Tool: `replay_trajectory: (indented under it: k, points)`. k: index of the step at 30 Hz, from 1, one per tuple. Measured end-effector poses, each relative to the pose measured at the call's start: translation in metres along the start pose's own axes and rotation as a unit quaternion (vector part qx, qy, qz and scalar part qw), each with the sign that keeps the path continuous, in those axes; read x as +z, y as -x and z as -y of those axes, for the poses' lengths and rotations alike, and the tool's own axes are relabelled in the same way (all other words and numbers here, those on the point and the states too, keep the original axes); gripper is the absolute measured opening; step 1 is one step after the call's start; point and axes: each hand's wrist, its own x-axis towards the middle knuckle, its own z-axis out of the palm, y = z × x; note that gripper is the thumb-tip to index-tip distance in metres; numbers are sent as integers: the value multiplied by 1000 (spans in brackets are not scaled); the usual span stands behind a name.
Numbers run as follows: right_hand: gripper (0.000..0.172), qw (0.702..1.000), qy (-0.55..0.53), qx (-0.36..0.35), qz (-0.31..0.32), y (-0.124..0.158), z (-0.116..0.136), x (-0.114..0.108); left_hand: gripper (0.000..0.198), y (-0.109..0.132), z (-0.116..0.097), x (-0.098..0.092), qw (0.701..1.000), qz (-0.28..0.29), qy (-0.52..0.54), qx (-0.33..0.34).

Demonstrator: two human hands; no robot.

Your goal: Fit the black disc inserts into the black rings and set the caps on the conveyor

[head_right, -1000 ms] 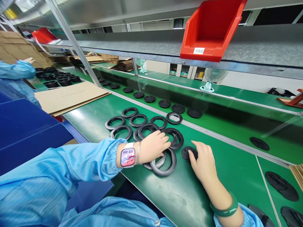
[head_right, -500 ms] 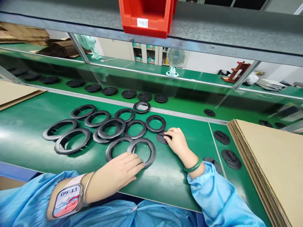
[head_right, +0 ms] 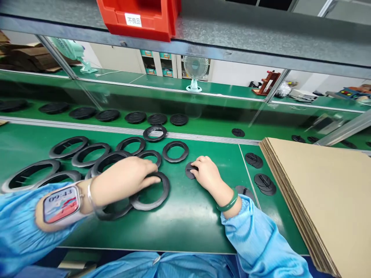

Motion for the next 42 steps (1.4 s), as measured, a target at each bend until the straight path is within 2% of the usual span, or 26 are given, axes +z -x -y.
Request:
replay_trajectory:
  k: [3,6,10,15,17,19,21,23,26,28,29,30,32,33,34,35,38,42]
  points:
    - [22,1000,-9,-4,-5,-2,1,5,19,-32,20,10,999,-38,-16,-23]
    - [21,1000,-18,-6,-8,-3,-1,5,31,-62,24,29,1000,-28,-8,-8]
    - [22,999,-30,-7,-11,-4,-5,4,44,-87,7,45,1000,-17,9,1]
    - [22,999,-47,-7,-11,-6,-8,7,53,-107,-19,47,996,-46,40,-60]
    - [21,999,-51,-9,-13,-6,-8,8,50,-117,-23,49,992,-55,56,-101]
    - [22,998,-54,-12,-14,-6,-8,7,38,-127,-22,51,986,-58,77,-134]
    - [21,998,-58,-15,-12,-5,-7,7,24,-132,-16,49,981,-61,106,-151]
    - [19,998,-64,-18,-10,-5,-7,6,21,-129,-7,40,975,-69,144,-154]
    - [17,997,-79,-18,-9,-5,-8,5,24,-103,3,16,962,-81,215,-145]
    - [18,996,-91,-15,-7,-7,-10,5,25,-75,0,1,931,-70,335,-130]
    - [20,995,-99,-16,-3,-8,-11,5,24,-60,-5,-3,874,-57,466,-127]
    - [23,994,-108,-17,3,-9,-12,5,24,-45,-12,-5,800,-26,587,-121]
    - [32,991,-134,-17,18,-10,-13,4,28,-20,-28,2,654,28,745,-129]
    - [33,988,-149,-14,21,-11,-13,4,30,-11,-36,10,606,50,782,-137]
    - [32,986,-163,-8,21,-11,-13,3,30,-5,-43,19,582,63,798,-146]
    - [27,985,-173,-1,16,-11,-12,4,28,-1,-48,30,573,65,802,-153]
    - [17,984,-177,12,-6,-10,-10,6,25,-1,-54,58,585,24,795,-158]
    - [18,988,-151,22,-27,-11,-17,4,30,-3,-53,74,579,-21,797,-171]
